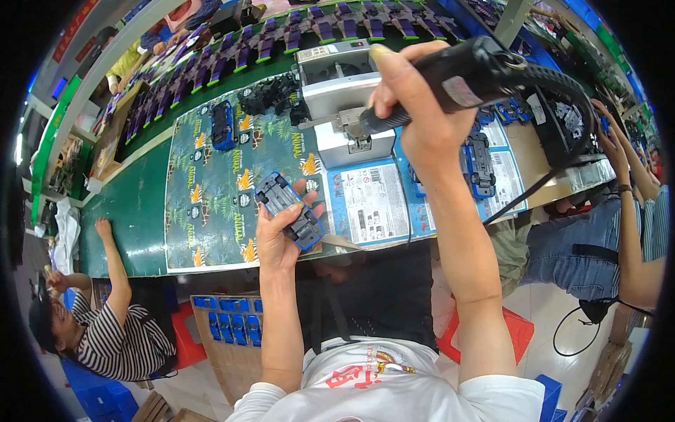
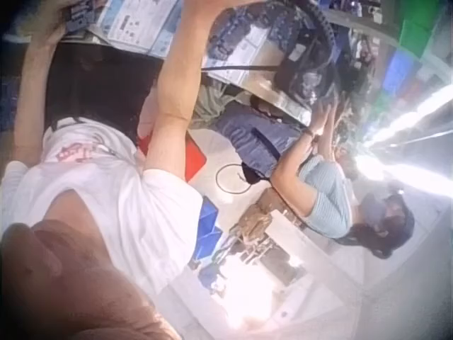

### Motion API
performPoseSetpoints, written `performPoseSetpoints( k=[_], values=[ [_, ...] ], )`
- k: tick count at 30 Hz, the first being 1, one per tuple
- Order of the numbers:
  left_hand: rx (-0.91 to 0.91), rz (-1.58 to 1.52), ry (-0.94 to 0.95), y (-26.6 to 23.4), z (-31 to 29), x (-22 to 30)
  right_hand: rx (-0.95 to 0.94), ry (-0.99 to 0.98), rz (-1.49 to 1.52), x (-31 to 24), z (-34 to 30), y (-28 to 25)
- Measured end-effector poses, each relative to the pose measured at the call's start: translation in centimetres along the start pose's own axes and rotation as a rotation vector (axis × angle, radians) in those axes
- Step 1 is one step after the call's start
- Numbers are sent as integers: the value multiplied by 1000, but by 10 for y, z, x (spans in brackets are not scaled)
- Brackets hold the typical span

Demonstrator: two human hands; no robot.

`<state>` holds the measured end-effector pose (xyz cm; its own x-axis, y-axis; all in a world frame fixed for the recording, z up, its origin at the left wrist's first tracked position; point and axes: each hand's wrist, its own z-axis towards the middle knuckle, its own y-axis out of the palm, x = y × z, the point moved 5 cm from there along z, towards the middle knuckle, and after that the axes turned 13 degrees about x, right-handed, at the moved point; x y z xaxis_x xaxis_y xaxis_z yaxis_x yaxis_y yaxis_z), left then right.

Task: The person assembles toy cars by attaching components, driving screws with an electric screwdriver, and placing the assembled cars onto the table and into a tray.

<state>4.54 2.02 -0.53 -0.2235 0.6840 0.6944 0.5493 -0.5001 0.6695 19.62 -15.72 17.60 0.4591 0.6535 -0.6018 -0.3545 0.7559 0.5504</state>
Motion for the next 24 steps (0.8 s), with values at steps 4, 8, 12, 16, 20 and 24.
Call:
performPoseSetpoints(
  k=[4, 8, 12, 16, 20, 24],
  values=[
    [78, 9, -53, 1, -1, 2, 24, -63, -185, 10, -6, 13],
    [57, -98, -20, 1, -3, 1, -29, -89, -322, 16, -5, 24],
    [90, -103, 22, 0, -3, -1, -94, -29, -400, 23, 2, 32],
    [83, -88, 27, -4, -2, -2, -35, 219, -313, 17, -10, 26],
    [85, -46, 44, 1, -2, 0, -153, 350, 100, -11, -58, 23],
    [91, -77, 39, -2, 0, -2, -259, 346, 217, -13, -89, 38]
  ],
)
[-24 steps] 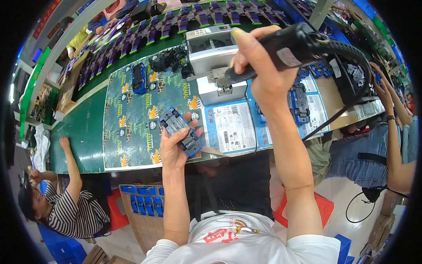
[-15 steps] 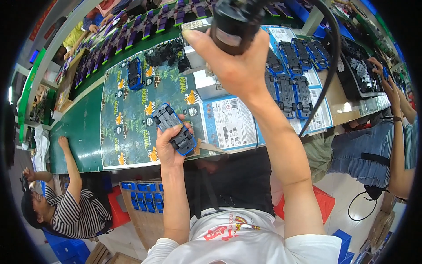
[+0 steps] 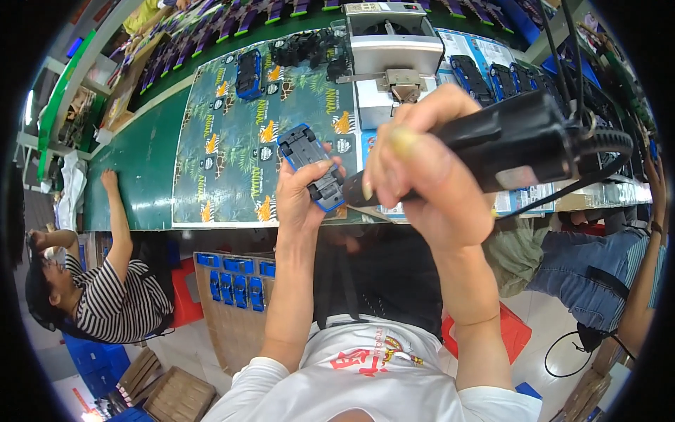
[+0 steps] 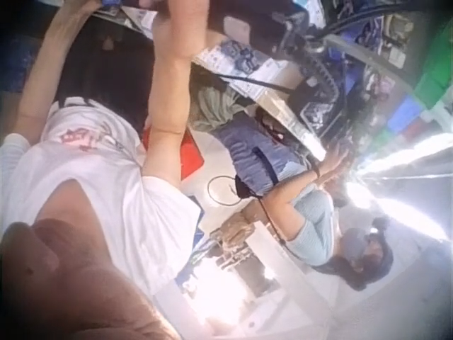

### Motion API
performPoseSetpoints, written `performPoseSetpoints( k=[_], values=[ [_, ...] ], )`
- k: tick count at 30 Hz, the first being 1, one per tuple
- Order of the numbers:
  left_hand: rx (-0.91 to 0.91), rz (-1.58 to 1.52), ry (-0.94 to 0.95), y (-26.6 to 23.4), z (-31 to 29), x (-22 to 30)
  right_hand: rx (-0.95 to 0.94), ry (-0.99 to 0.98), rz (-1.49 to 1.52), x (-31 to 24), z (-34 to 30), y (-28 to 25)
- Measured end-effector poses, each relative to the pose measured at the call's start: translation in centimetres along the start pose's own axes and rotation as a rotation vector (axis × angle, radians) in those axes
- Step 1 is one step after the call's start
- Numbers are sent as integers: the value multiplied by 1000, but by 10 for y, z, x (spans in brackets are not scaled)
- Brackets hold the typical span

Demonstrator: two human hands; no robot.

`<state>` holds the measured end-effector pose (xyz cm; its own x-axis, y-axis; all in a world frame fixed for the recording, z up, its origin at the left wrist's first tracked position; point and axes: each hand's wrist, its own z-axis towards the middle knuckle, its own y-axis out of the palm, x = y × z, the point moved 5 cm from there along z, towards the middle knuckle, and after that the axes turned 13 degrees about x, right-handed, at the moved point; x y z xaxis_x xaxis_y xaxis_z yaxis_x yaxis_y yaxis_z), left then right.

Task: The person assembles toy cars by attaching components, driving screws with an electric screwdriver, and placing the assembled cars onto the table and into a tray.

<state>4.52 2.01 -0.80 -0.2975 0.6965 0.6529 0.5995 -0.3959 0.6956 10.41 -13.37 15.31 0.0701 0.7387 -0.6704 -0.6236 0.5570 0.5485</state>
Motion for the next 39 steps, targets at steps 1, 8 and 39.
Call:
performPoseSetpoints(
  k=[1, 8, 39],
  values=[
    [-9, 14, 3, 0, 2, 0, -28, 22, -40, 3, -2, 3],
    [31, -2, -8, 5, 4, 0, 39, 71, -136, 20, -5, -3],
    [26, 0, -132, 11, 15, 0, -59, 198, -16, 41, 3, -8]
  ],
)
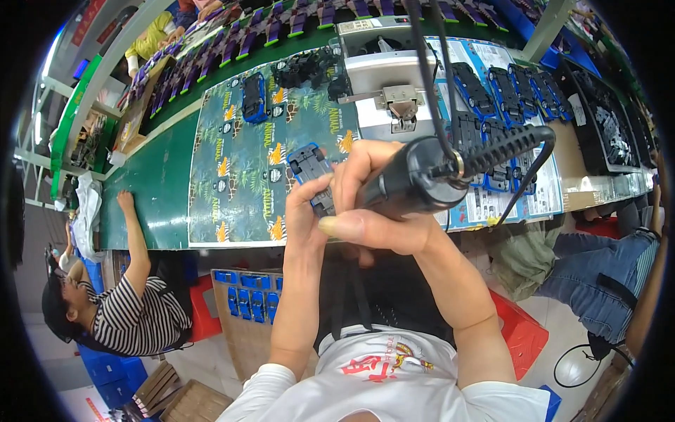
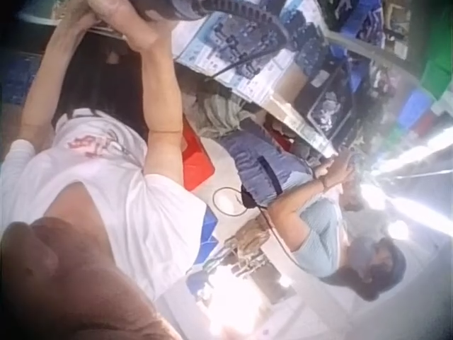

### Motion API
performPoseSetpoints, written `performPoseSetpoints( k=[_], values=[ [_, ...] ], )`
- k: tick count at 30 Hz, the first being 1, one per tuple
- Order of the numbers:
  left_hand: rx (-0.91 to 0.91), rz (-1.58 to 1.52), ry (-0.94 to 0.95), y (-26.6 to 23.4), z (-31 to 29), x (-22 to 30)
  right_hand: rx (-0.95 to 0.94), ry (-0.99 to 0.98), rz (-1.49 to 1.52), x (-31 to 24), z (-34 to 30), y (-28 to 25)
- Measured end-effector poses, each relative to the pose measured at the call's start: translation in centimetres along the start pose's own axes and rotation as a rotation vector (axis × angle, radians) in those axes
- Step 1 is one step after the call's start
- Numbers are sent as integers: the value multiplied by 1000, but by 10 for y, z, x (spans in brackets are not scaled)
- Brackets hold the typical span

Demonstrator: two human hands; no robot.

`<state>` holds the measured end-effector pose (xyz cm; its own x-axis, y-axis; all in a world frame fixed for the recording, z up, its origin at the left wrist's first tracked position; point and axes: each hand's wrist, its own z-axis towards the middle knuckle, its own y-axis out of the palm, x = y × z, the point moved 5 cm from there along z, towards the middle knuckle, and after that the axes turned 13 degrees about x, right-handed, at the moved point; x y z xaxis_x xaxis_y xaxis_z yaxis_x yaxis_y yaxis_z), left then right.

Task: The person assembles toy cars by attaching components, driving screws with an electric screwdriver, and placing the assembled cars onto the table and into a tray.

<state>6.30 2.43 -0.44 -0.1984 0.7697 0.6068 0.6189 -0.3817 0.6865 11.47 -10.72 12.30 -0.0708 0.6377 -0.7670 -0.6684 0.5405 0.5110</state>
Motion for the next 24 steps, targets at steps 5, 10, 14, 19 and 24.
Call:
performPoseSetpoints(
  k=[5, 10, 14, 19, 24],
  values=[
    [-29, -31, -71, -3, -7, 0, 3, 16, -92, 0, -9, 3],
    [-127, -153, -121, -3, -14, 0, -94, -166, -17, -31, -22, 7],
    [-256, -241, -177, -6, -12, 2, -28, -252, -9, -55, -31, -14],
    [-249, -258, -180, -6, -7, 5, 73, -220, -74, -56, -36, -32],
    [-176, -145, -90, -4, -9, 29, 106, -199, -106, -46, -39, -25]
  ],
)
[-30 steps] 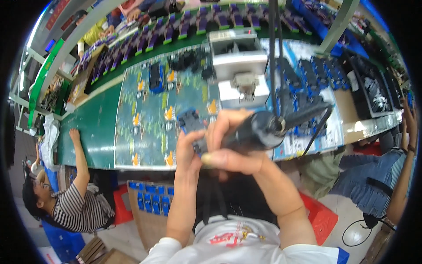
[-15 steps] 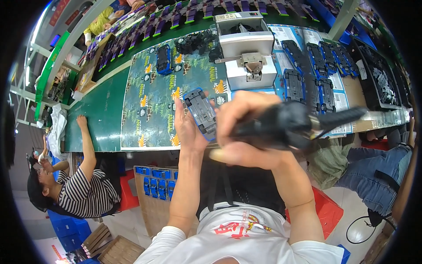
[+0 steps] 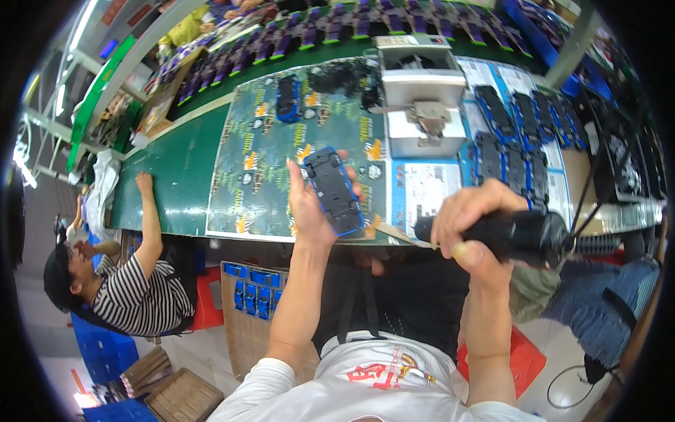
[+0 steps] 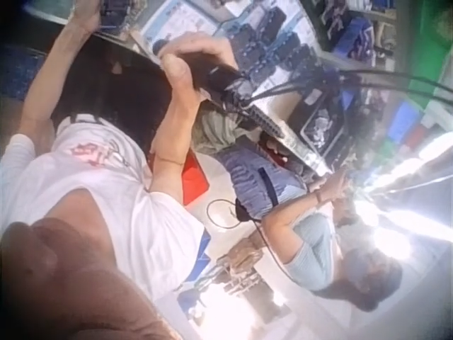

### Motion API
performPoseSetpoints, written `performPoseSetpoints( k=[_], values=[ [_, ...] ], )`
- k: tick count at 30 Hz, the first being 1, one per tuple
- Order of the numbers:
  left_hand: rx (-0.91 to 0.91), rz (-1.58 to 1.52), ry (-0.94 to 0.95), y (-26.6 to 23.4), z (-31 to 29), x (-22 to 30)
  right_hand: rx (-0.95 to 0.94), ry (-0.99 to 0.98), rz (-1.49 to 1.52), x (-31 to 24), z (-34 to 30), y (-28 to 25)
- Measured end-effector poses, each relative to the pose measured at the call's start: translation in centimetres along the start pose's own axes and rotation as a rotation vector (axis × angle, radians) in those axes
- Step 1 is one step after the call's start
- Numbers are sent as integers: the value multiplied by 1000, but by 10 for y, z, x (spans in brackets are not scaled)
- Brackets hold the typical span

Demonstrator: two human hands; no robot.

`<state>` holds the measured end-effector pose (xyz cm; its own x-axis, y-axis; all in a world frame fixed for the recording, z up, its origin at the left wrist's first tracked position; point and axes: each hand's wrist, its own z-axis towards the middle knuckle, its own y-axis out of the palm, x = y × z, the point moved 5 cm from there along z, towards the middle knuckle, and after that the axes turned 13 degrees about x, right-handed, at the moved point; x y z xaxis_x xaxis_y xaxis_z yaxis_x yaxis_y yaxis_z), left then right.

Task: The person assembles toy cars by attaching components, driving screws with an electric screwdriver, and placing the assembled cars onto the table and into a tray.

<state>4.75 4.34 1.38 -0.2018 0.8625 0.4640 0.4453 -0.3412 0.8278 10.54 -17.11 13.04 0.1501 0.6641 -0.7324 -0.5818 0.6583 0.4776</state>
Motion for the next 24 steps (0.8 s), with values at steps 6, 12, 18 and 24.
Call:
performPoseSetpoints(
  k=[6, 12, 18, 24],
  values=[
    [-423, 1798, 1416, 47, -2, 52, 41, 3, -24, 4, -11, -14],
    [-513, 2392, 1274, -31, 4, 131, 50, 71, -32, 16, -12, -16],
    [278, 2418, 1373, -106, -59, 268, 34, 117, 5, 31, -6, -18],
    [519, 2049, 1575, -136, -79, 263, 17, 141, 56, 33, -9, -8]
  ],
)
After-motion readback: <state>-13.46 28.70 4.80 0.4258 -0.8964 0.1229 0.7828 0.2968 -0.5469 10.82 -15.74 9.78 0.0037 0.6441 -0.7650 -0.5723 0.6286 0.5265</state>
